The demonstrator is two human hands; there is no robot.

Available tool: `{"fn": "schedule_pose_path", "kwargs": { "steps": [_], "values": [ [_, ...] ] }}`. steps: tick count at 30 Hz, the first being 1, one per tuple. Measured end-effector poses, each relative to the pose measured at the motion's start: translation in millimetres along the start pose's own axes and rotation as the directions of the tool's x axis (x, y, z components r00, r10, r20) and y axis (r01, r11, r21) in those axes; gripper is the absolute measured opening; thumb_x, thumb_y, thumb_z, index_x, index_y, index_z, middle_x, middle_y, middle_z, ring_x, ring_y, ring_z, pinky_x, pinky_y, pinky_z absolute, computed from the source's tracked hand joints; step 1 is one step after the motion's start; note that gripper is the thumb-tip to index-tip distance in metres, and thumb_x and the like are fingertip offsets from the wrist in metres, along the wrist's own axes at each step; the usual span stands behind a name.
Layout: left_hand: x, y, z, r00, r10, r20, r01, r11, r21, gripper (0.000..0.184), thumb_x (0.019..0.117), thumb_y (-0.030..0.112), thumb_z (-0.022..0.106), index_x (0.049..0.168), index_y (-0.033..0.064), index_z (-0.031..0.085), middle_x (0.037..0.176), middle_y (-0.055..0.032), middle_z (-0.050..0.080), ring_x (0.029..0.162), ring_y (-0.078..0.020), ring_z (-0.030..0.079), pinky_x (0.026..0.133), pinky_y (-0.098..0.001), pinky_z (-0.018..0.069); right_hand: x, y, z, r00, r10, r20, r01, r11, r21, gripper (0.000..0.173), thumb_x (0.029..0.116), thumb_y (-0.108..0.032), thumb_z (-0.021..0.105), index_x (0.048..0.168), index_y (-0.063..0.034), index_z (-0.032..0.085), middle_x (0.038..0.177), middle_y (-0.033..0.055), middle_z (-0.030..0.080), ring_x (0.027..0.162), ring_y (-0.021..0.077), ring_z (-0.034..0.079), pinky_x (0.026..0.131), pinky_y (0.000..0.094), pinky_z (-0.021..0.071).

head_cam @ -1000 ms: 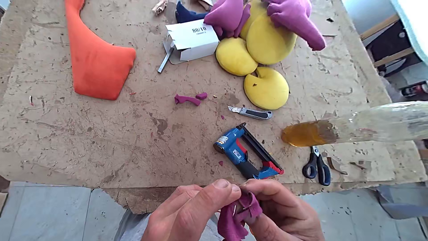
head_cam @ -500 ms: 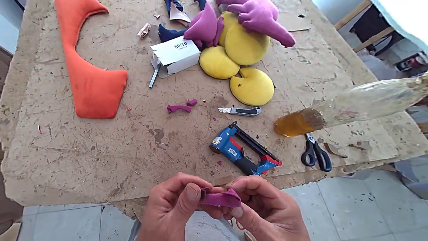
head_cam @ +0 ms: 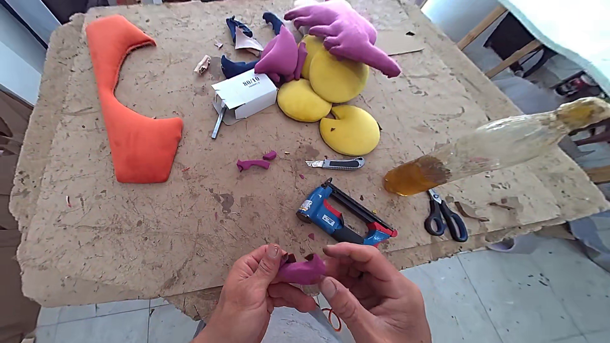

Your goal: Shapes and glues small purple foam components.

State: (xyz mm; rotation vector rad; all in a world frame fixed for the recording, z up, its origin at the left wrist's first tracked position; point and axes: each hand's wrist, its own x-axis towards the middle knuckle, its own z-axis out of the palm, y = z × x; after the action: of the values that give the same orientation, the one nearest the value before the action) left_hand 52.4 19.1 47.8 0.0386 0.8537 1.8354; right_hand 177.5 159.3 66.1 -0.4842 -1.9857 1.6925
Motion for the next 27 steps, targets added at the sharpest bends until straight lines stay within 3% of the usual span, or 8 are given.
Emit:
{"fn": "schedule_pose_path", "kwargs": {
  "steps": [5,8,13,17,19,21,24,27],
  "values": [
    [-0.6,1.7,3.6,0.991,0.134,0.021,-0.136,0.972,0.192,0.038,0.1112,0.028,0.042,0.098,0.0004,0.064,0.089,-0.0141,0.074,0.073,-0.0219,0.076,0.068,-0.0365,0.0663,4.4,-1.1,-1.8,0.999,0.004,0.039,-0.006,0.998,0.056,0.019,0.0974,-0.015,0.070,0.111,-0.0022,0.073,0.093,0.0038,0.071,0.070,0.0078,0.068,0.060,0.0239,0.0615],
    [0.7,2.8,-4.8,0.973,0.209,0.096,-0.225,0.953,0.206,0.047,0.1134,0.030,0.031,0.113,-0.0011,0.067,0.099,-0.0150,0.075,0.080,-0.0208,0.076,0.073,-0.0355,0.0651,4.8,-1.2,-5.0,0.991,0.126,0.049,-0.135,0.945,0.298,0.018,0.0984,-0.016,0.069,0.111,-0.0037,0.072,0.089,0.0044,0.074,0.068,0.0090,0.069,0.058,0.0257,0.0611],
    [-2.0,6.5,-10.1,0.838,0.442,0.319,-0.545,0.679,0.492,0.041,0.1021,0.018,0.060,0.143,0.0142,0.058,0.134,-0.0127,0.064,0.099,-0.0197,0.071,0.089,-0.0367,0.0614,3.9,1.0,-7.6,0.962,0.235,0.136,-0.271,0.795,0.542,0.020,0.1000,-0.019,0.066,0.112,-0.0031,0.072,0.090,0.0076,0.074,0.068,0.0094,0.070,0.059,0.0248,0.0611],
    [0.0,11.1,-4.2,0.800,0.502,0.328,-0.600,0.652,0.465,0.022,0.1010,0.015,0.065,0.117,0.0010,0.072,0.111,-0.0118,0.073,0.095,-0.0169,0.073,0.086,-0.0324,0.0631,5.8,5.0,-7.0,0.935,0.262,0.240,-0.356,0.685,0.636,0.023,0.1017,-0.021,0.063,0.114,-0.0033,0.072,0.094,0.0099,0.074,0.070,0.0089,0.070,0.061,0.0233,0.0597],
    [0.7,13.4,-2.4,0.807,0.513,0.293,-0.589,0.659,0.468,0.017,0.0987,0.011,0.067,0.109,-0.0007,0.073,0.101,-0.0098,0.075,0.088,-0.0139,0.073,0.081,-0.0294,0.0638,5.8,6.3,-6.8,0.961,0.217,0.171,-0.271,0.859,0.434,0.026,0.1016,-0.022,0.064,0.121,-0.0056,0.069,0.105,0.0066,0.073,0.081,0.0089,0.070,0.068,0.0244,0.0604],
    [0.2,17.0,-0.3,0.800,0.534,0.275,-0.584,0.585,0.563,0.015,0.0977,0.010,0.069,0.107,-0.0011,0.074,0.098,-0.0085,0.075,0.084,-0.0142,0.074,0.077,-0.0296,0.0652,5.8,7.5,-10.5,0.995,0.014,0.098,-0.011,0.999,-0.035,0.034,0.0998,-0.029,0.066,0.130,-0.0119,0.068,0.123,0.0041,0.066,0.096,0.0093,0.067,0.074,0.0244,0.0595],
    [0.8,21.7,5.1,0.803,0.542,0.249,-0.541,0.488,0.685,0.015,0.0969,0.011,0.071,0.106,-0.0001,0.075,0.094,-0.0067,0.075,0.080,-0.0148,0.074,0.073,-0.0297,0.0663,9.3,-3.6,-15.9,0.972,-0.148,0.185,0.210,0.900,-0.382,0.039,0.0937,-0.038,0.072,0.127,-0.0194,0.072,0.113,0.0040,0.065,0.087,0.0046,0.060,0.066,0.0198,0.0514],
    [0.4,27.0,15.6,0.869,0.462,0.179,-0.461,0.620,0.636,0.015,0.0962,0.012,0.071,0.102,-0.0013,0.075,0.087,-0.0074,0.076,0.071,-0.0125,0.073,0.065,-0.0263,0.0641,11.4,-6.0,-8.9,0.967,-0.185,0.177,0.249,0.842,-0.478,0.027,0.0935,-0.030,0.075,0.115,-0.0132,0.077,0.094,0.0021,0.068,0.075,0.0023,0.062,0.059,0.0169,0.0526]
  ]
}}
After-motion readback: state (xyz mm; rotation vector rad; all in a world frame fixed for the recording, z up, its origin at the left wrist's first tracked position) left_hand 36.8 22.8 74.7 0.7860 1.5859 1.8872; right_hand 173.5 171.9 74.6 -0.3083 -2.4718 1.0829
